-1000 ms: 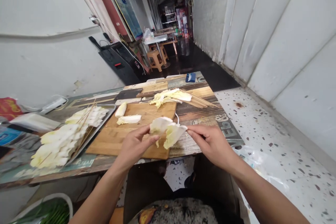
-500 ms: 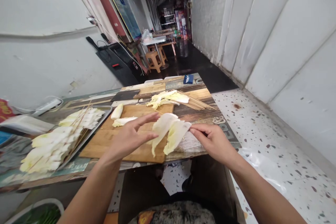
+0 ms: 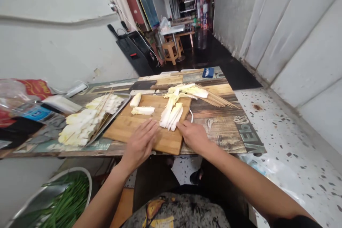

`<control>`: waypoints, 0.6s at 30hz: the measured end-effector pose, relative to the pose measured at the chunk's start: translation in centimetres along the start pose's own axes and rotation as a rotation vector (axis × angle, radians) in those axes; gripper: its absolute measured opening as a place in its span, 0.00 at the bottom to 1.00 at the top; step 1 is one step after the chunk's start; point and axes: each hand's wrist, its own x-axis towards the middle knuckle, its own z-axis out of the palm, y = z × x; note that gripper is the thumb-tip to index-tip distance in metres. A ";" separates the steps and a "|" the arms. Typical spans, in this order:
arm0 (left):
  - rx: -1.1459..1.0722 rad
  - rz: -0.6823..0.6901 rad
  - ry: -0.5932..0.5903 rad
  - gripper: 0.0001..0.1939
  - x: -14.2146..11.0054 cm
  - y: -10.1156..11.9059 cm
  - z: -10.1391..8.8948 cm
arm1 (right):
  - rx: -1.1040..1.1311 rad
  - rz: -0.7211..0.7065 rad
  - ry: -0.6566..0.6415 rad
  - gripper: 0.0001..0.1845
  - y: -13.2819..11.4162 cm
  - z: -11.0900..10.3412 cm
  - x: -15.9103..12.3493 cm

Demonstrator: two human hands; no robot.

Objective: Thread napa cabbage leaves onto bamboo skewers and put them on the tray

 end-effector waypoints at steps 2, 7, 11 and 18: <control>0.016 0.010 -0.151 0.29 0.2 0.2 0.9 | -0.028 -0.005 -0.059 0.21 -0.3 -0.4 -0.2; -0.015 0.032 -0.346 0.33 2.5 0.3 2.1 | -0.098 0.026 -0.158 0.23 -1.0 -1.4 -0.4; -0.033 0.015 -0.394 0.34 2.9 0.2 2.5 | -0.111 0.055 -0.226 0.24 -1.4 -1.7 -0.7; -0.051 0.008 -0.397 0.34 2.3 1.0 2.7 | -0.089 0.128 -0.326 0.26 -3.3 -2.9 -1.3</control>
